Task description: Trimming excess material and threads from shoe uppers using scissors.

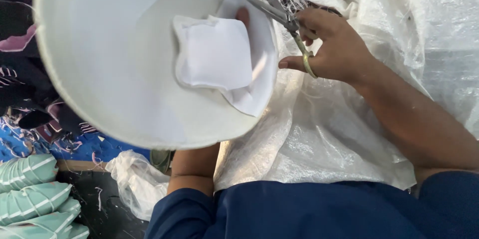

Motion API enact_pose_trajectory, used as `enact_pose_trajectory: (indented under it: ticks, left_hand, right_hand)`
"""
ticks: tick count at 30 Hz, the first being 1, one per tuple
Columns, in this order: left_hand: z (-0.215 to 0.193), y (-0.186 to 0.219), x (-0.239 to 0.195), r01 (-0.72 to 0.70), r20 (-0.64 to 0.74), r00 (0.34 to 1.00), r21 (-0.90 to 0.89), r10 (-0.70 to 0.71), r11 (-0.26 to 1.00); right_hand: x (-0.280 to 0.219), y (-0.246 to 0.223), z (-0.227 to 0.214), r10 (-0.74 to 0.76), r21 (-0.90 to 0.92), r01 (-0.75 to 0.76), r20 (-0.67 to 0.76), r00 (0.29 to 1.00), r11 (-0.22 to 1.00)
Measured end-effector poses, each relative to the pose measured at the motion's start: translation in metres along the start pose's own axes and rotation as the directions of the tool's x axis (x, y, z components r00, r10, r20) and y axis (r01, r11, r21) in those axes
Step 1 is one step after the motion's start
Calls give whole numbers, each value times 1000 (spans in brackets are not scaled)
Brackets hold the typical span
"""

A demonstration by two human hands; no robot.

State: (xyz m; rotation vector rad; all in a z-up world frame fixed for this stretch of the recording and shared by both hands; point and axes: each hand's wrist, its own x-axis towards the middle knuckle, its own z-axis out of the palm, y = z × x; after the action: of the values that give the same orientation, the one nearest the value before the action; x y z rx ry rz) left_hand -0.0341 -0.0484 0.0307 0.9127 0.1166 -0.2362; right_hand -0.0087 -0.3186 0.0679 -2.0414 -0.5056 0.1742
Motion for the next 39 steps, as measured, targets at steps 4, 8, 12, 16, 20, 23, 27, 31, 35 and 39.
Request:
enact_pose_trajectory:
  ticks: [4,8,12,16,20,23,27,31,35,39]
  left_hand:
    - [33,8,13,38,-5,999,-14,-38,999]
    - [42,7,11,83,-21,996,-37,-84,996]
    - [47,12,13,104,-32,994,-53,-106,993]
    - [52,19,14,129,-45,990,-60,-131,990]
    - [55,29,16,163,-54,985,-67,-167,984]
    - [59,35,17,181,-47,982,-31,-182,983]
    - [56,25,14,240,-1,970,102,-242,965]
    - [35,-5,5,285,54,951,229,-305,931]
    - [-1,-41,-9,298,99,930,368,-355,881]
    - [-34,-66,2,222,175,917,521,-357,824]
  right_hand:
    - [0,0,-2,-7,-83,5,-22,1000,997]
    - [-3,6,8,33,32,-33,2,999,999]
    - [-1,4,12,171,238,-186,83,982,953]
    - [-2,10,14,188,419,-208,90,978,884]
    - [-3,12,7,130,433,-164,107,986,886]
    - [0,4,2,107,346,-166,181,978,923]
    - [1,-2,3,214,161,-261,263,941,952]
    - [-3,3,4,11,279,-49,139,990,959]
    - [-3,2,5,148,283,-159,61,987,946]
    - [1,21,13,132,430,-110,-22,991,896]
